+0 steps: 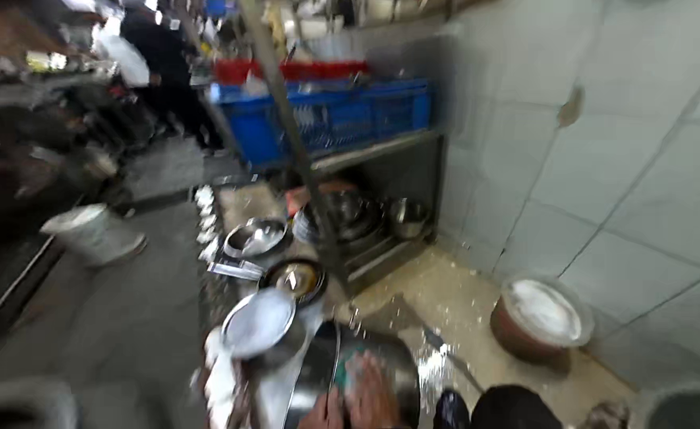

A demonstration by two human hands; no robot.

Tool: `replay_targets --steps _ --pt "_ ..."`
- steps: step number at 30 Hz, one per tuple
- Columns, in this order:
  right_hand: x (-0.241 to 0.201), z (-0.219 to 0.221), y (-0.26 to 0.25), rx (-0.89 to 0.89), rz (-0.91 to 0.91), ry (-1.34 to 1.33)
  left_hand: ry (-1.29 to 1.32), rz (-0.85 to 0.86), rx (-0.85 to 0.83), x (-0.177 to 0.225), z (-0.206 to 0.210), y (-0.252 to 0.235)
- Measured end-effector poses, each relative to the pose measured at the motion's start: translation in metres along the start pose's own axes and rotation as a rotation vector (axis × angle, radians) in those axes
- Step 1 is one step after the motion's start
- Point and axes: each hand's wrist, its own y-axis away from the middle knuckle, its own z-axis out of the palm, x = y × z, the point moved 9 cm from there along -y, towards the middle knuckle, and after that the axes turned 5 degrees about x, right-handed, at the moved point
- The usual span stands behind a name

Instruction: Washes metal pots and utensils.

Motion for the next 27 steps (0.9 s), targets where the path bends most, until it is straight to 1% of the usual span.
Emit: replay_targets --steps 1,4,5,6,8,9,10,11,13,15,17,18,19,20,21,23,25,26,27 --pt "0.008 0.013 -0.010 -0.001 -0.011 -0.003 0.007 -0.006 0.033 -0.011 -0.004 0.002" --pt "0.036 0.034 -0.063 -0.331 0.135 -0.008 0.046 0.015 0.125 -0.042 -0.017 0.002" --pt "0.049 0.041 -0.079 -0.395 0.167 -0.056 0.061 0.030 0.153 -0.052 -0.019 0.005" --pt "0.065 0.051 -0.091 -0.429 0.191 -0.088 0.073 0.040 0.180 -0.059 -0.021 0.006" --pt "0.091 0.060 -0.104 -0.513 0.321 -0.032 0.083 0.023 0.196 -0.066 -0.024 0.005" --pt "0.102 0.060 -0.103 -0.511 0.407 0.014 0.072 0.011 0.197 -0.066 -0.024 0.005" --pt "0.103 0.055 -0.098 -0.465 0.448 0.050 0.055 0.004 0.196 -0.065 -0.024 0.004" --pt "0.093 0.047 -0.089 -0.380 0.428 0.052 0.040 0.007 0.198 -0.063 -0.023 0.001" --pt "0.058 0.035 -0.061 -0.246 0.315 0.076 0.031 0.013 0.155 -0.057 -0.020 -0.012" --pt "0.017 0.041 -0.021 -0.078 0.102 0.061 0.038 0.020 0.105 -0.052 -0.014 -0.025" --pt "-0.022 0.047 0.011 0.104 -0.132 0.015 0.058 0.034 0.099 -0.049 -0.012 -0.032" --pt "-0.030 0.049 0.014 0.143 -0.199 0.002 0.065 0.047 0.115 -0.049 -0.014 -0.033" --pt "-0.028 0.051 0.007 0.117 -0.224 -0.004 0.067 0.059 0.146 -0.050 -0.016 -0.034" --pt "-0.019 0.053 -0.006 0.052 -0.209 0.000 0.072 0.062 0.172 -0.054 -0.018 -0.034" --pt "-0.003 0.055 -0.023 -0.039 -0.149 0.005 0.087 0.063 0.198 -0.058 -0.019 -0.032" --pt "0.047 0.053 -0.057 -0.179 0.061 -0.017 0.128 0.063 0.249 -0.068 -0.022 -0.019" --pt "0.101 0.050 -0.075 -0.257 0.312 -0.064 0.157 0.079 0.293 -0.073 -0.024 -0.007" --pt "0.120 0.049 -0.078 -0.284 0.404 -0.070 0.165 0.092 0.304 -0.074 -0.023 -0.004" --pt "0.130 0.048 -0.077 -0.298 0.456 -0.058 0.175 0.097 0.292 -0.076 -0.021 -0.002"
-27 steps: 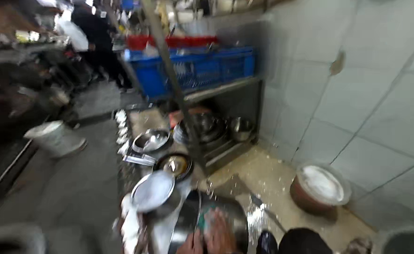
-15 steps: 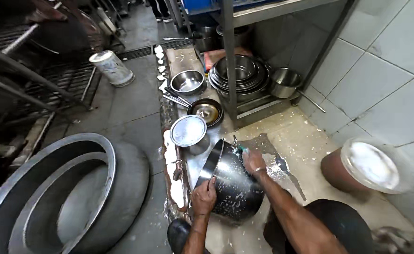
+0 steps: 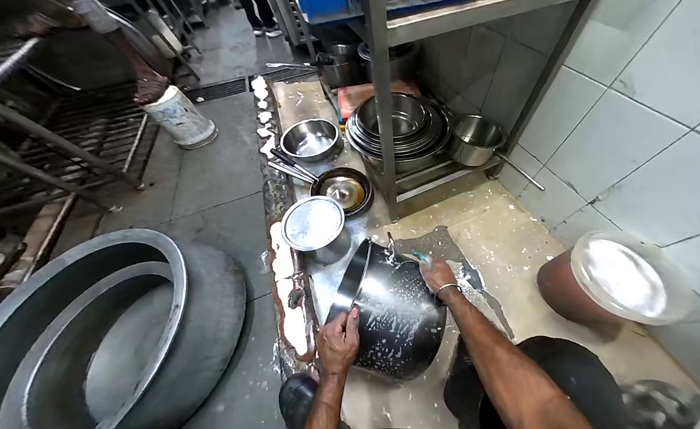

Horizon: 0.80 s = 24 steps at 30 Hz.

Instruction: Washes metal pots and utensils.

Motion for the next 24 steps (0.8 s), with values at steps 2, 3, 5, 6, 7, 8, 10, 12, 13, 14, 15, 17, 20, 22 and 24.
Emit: replay_targets --steps 2,3,5,6,7,8,10,12,13,14,15,17,20,22,24 --pt "-0.002 0.002 0.014 0.014 0.001 0.017 0.030 -0.036 -0.128 -0.009 0.005 0.004" --pt "-0.010 0.003 0.024 0.029 -0.034 0.013 0.044 -0.065 -0.234 -0.011 0.010 0.002" --pt "-0.029 0.004 0.050 0.063 -0.125 0.006 0.028 -0.132 -0.451 -0.002 0.019 -0.006" --pt "-0.037 0.005 0.065 0.068 -0.155 0.005 0.002 -0.158 -0.526 0.009 0.020 -0.010" --pt "-0.042 0.009 0.081 0.072 -0.179 0.009 -0.038 -0.189 -0.587 0.021 0.021 -0.014" --pt "-0.044 0.015 0.095 0.080 -0.210 0.002 -0.095 -0.227 -0.631 0.033 0.020 -0.018" --pt "-0.047 0.025 0.116 0.056 -0.293 -0.021 -0.229 -0.298 -0.627 0.053 0.016 -0.025" --pt "-0.050 0.033 0.133 -0.016 -0.385 -0.062 -0.352 -0.346 -0.576 0.057 0.009 -0.027" --pt "-0.051 0.036 0.137 -0.043 -0.431 -0.097 -0.384 -0.349 -0.547 0.054 0.006 -0.028" --pt "-0.051 0.037 0.138 -0.069 -0.467 -0.130 -0.394 -0.340 -0.515 0.049 0.003 -0.030" --pt "-0.050 0.037 0.135 -0.091 -0.485 -0.163 -0.395 -0.324 -0.485 0.043 -0.001 -0.032" --pt "-0.048 0.035 0.124 -0.070 -0.509 -0.252 -0.403 -0.297 -0.459 0.033 -0.006 -0.034" --pt "-0.056 0.032 0.111 -0.016 -0.564 -0.320 -0.403 -0.260 -0.488 0.027 -0.009 -0.033" --pt "-0.069 0.027 0.108 0.038 -0.647 -0.337 -0.400 -0.212 -0.493 0.028 -0.009 -0.032" --pt "-0.080 0.025 0.110 0.100 -0.750 -0.324 -0.393 -0.196 -0.515 0.024 -0.009 -0.033"
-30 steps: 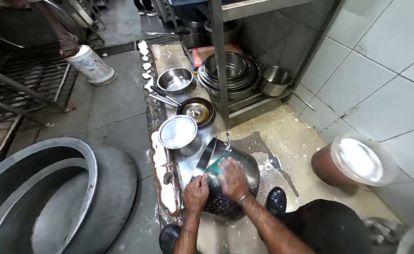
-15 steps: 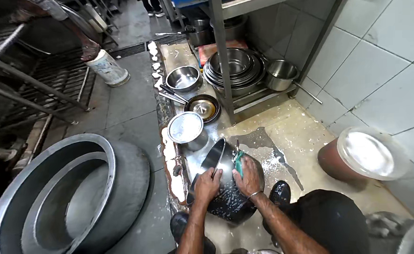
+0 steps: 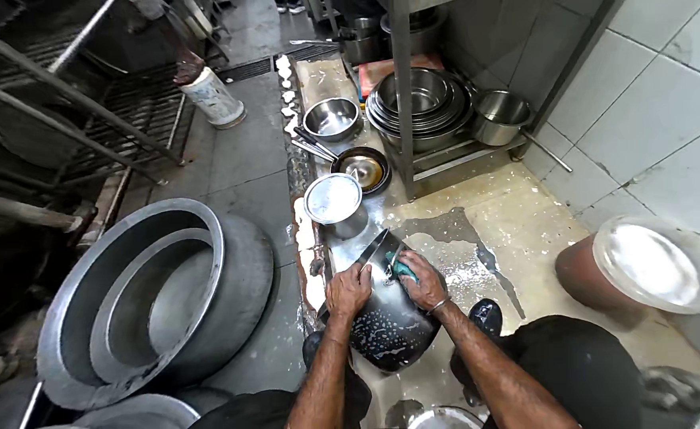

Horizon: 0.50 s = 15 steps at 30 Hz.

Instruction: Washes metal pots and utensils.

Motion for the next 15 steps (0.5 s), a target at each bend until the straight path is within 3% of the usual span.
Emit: replay_targets --steps 2,7,15 --pt "-0.011 0.002 0.001 0.054 -0.070 0.089 0.000 0.008 -0.007 -0.003 0.000 -0.002" --pt "-0.020 0.006 0.001 0.113 0.070 0.196 -0.006 0.039 0.023 0.001 -0.002 -0.004" --pt "-0.024 0.013 -0.016 -0.220 -0.102 -0.007 0.009 0.063 0.024 -0.009 -0.003 -0.015"
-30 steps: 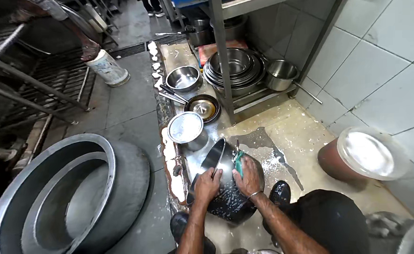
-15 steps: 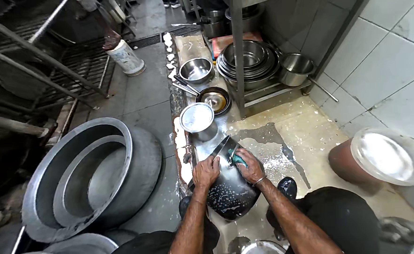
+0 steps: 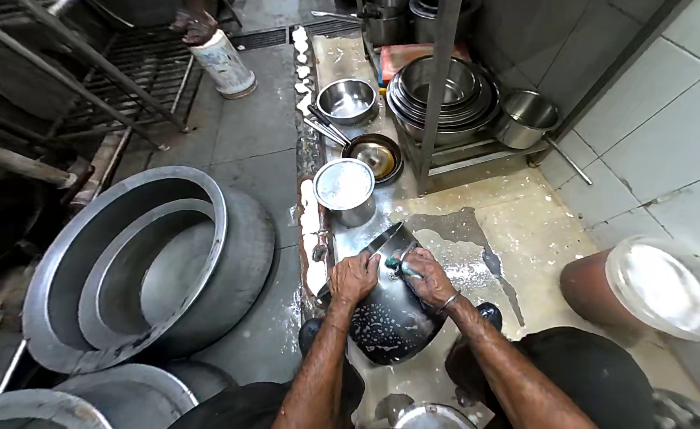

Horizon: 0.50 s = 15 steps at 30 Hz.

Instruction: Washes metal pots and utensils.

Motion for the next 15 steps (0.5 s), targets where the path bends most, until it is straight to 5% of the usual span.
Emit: replay_targets --steps 7,15 --pt "0.011 0.001 0.015 -0.162 0.066 -0.023 0.001 -0.044 0.021 -0.005 -0.002 -0.007" --pt "-0.009 0.022 0.064 0.164 0.108 0.144 0.017 -0.105 0.016 -0.006 -0.001 -0.007"
